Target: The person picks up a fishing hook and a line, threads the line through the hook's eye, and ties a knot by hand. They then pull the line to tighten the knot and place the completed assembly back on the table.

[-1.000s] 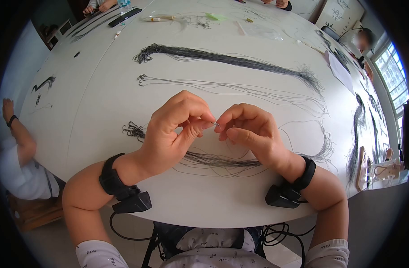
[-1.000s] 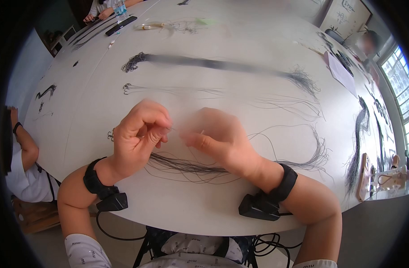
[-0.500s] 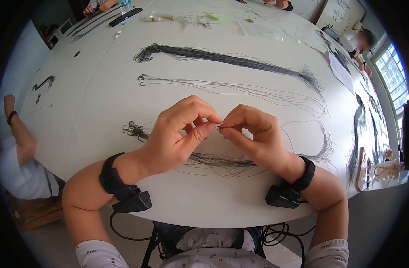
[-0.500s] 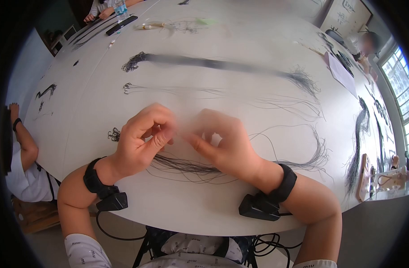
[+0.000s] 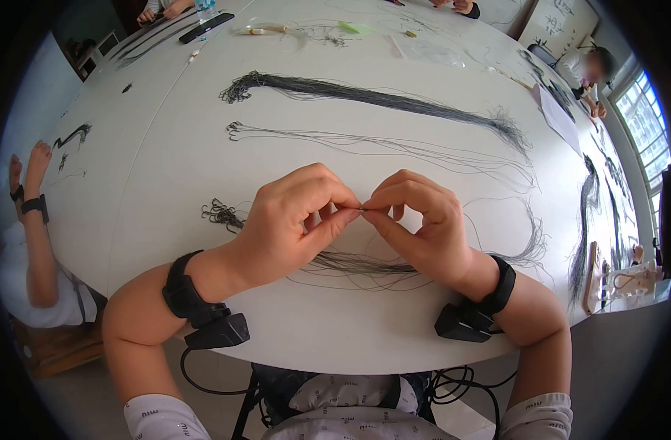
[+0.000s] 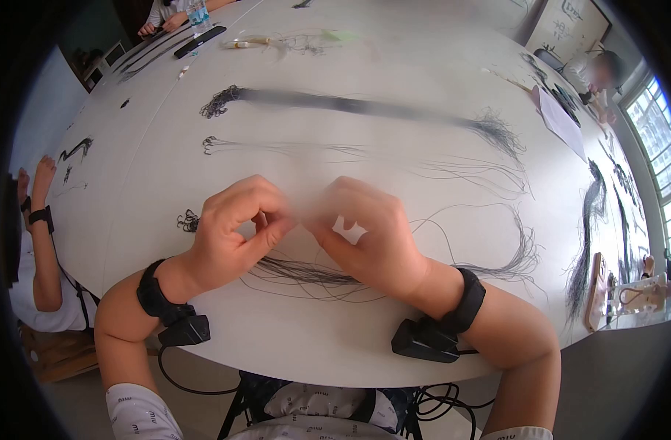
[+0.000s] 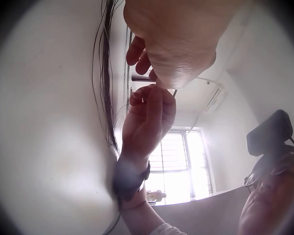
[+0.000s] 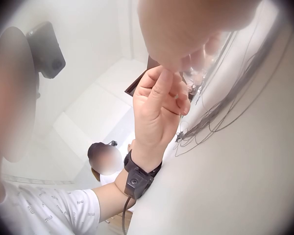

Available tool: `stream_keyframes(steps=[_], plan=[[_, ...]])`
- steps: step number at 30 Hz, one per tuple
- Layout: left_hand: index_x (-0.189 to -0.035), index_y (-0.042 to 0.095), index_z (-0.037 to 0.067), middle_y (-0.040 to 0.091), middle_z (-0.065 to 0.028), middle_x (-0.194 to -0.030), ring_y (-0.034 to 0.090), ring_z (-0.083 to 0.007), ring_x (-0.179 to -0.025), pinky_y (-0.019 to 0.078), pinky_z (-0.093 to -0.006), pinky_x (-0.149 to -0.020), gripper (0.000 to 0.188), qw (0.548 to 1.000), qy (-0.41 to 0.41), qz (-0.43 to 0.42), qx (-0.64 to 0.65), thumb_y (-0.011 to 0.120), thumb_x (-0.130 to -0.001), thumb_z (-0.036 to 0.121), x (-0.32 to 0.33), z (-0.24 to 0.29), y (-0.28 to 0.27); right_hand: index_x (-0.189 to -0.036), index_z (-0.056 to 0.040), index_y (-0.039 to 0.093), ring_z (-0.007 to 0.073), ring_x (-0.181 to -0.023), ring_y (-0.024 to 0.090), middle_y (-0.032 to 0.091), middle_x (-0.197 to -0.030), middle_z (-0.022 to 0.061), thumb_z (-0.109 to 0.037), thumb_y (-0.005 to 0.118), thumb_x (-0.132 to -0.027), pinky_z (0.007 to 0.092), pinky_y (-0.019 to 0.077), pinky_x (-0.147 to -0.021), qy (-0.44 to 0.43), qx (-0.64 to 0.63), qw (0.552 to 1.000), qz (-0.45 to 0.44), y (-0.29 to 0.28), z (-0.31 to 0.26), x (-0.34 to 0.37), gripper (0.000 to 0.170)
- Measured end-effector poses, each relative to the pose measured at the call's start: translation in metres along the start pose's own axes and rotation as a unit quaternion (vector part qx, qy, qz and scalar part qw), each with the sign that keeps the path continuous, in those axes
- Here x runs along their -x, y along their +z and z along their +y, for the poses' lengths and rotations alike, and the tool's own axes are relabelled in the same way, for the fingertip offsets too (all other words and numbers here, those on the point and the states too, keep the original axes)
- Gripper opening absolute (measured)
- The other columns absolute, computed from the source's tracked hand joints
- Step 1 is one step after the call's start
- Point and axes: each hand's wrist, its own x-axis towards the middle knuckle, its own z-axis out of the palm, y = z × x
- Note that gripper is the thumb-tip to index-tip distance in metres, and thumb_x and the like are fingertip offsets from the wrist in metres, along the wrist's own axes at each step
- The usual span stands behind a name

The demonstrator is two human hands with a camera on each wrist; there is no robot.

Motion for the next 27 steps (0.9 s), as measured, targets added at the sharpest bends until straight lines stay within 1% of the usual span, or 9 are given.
stream_keyframes(steps=[3, 5, 11, 14, 16, 20, 22, 25, 27], plan=[[-0.087, 0.059, 0.003, 0.056, -0.0033, -0.079, 0.053, -0.0101, -0.066, 0.0442, -0.0214, -0.053, 0.010, 0.999, 0.025, 0.010, -0.018, 0.063, -0.081, -0.004, 0.000, -0.001, 0.000, -0.086, -0.0046, 0.064, 0.0155, -0.064, 0.054, 0.060, -0.077, 0.0041, 0.002, 0.066, -0.075, 0.0259, 0.0434, -0.055, 0.035, -0.016, 0.999, 0.016, 0.003, 0.000, 0.002, 0.014], [-0.086, 0.060, 0.005, 0.057, -0.0021, -0.080, 0.055, -0.0084, -0.061, 0.0426, -0.0198, -0.045, 0.009, 0.998, 0.054, 0.036, -0.016, 0.064, -0.081, -0.002, 0.000, -0.005, 0.001, -0.087, -0.0042, 0.064, 0.0156, -0.064, 0.054, 0.060, -0.077, 0.0044, 0.002, 0.066, -0.075, 0.0260, 0.0435, -0.055, 0.068, -0.028, 0.997, 0.028, 0.003, 0.001, 0.003, 0.013], [-0.087, 0.059, 0.005, 0.058, -0.0025, -0.081, 0.055, -0.0082, -0.060, 0.0427, -0.0202, -0.046, 0.011, 0.995, 0.080, 0.055, -0.039, 0.065, -0.081, -0.002, 0.000, -0.005, 0.000, -0.078, -0.0032, 0.064, 0.0159, -0.060, 0.053, 0.061, -0.074, 0.0055, -0.001, 0.068, -0.075, 0.0266, 0.0441, -0.056, 0.096, -0.036, 0.994, -0.032, -0.002, -0.006, 0.002, 0.006], [-0.086, 0.059, 0.005, 0.059, -0.0029, -0.081, 0.055, -0.0083, -0.060, 0.0428, -0.0203, -0.046, 0.011, 0.992, 0.090, 0.078, -0.051, 0.065, -0.080, -0.001, 0.000, -0.006, 0.000, -0.074, -0.0031, 0.063, 0.0160, -0.058, 0.053, 0.060, -0.070, 0.0059, -0.003, 0.068, -0.076, 0.0267, 0.0437, -0.054, 0.116, -0.027, 0.987, -0.109, -0.002, -0.008, 0.003, 0.006], [-0.086, 0.059, 0.005, 0.059, -0.0030, -0.081, 0.054, -0.0083, -0.060, 0.0429, -0.0203, -0.046, 0.012, 0.991, 0.090, 0.079, -0.053, 0.066, -0.080, -0.001, 0.000, -0.006, 0.000, -0.072, -0.0027, 0.062, 0.0148, -0.057, 0.052, 0.057, -0.066, 0.0057, -0.005, 0.070, -0.076, 0.0262, 0.0427, -0.053, -0.005, -0.075, 0.982, -0.173, 0.000, -0.004, 0.004, 0.009], [-0.087, 0.059, 0.005, 0.059, -0.0031, -0.082, 0.055, -0.0084, -0.060, 0.0434, -0.0202, -0.047, 0.012, 0.992, 0.086, 0.075, -0.054, 0.065, -0.080, -0.002, 0.000, -0.005, -0.001, -0.070, -0.0024, 0.060, 0.0130, -0.057, 0.052, 0.056, -0.066, 0.0045, -0.006, 0.072, -0.075, 0.0256, 0.0418, -0.052, -0.020, -0.038, 0.981, -0.191, -0.008, -0.007, 0.001, 0.013], [-0.087, 0.059, 0.005, 0.059, -0.0031, -0.082, 0.056, -0.0085, -0.061, 0.0437, -0.0202, -0.047, 0.013, 0.993, 0.081, 0.068, -0.044, 0.065, -0.080, -0.003, 0.000, -0.005, -0.001, -0.073, -0.0031, 0.061, 0.0115, -0.059, 0.052, 0.057, -0.068, 0.0032, -0.008, 0.074, -0.074, 0.0253, 0.0410, -0.052, 0.061, -0.045, 0.996, -0.050, -0.005, -0.006, 0.003, 0.014], [-0.088, 0.058, 0.004, 0.058, -0.0042, -0.082, 0.055, -0.0094, -0.064, 0.0443, -0.0205, -0.051, 0.013, 0.997, 0.061, 0.040, -0.020, 0.063, -0.080, -0.005, 0.001, -0.003, -0.002, -0.078, -0.0043, 0.061, 0.0113, -0.062, 0.053, 0.058, -0.072, 0.0027, -0.008, 0.074, -0.075, 0.0249, 0.0410, -0.053, 0.058, -0.078, 0.995, 0.029, 0.003, -0.003, 0.001, 0.013], [-0.087, 0.058, 0.002, 0.057, -0.0053, -0.082, 0.053, -0.0102, -0.066, 0.0446, -0.0207, -0.054, 0.013, 0.999, 0.046, 0.019, -0.004, 0.061, -0.080, -0.007, 0.001, -0.001, -0.002, -0.083, -0.0055, 0.063, 0.0117, -0.063, 0.054, 0.060, -0.075, 0.0030, -0.006, 0.072, -0.075, 0.0249, 0.0412, -0.054, 0.068, -0.080, 0.994, 0.016, 0.002, -0.006, 0.001, 0.012]])
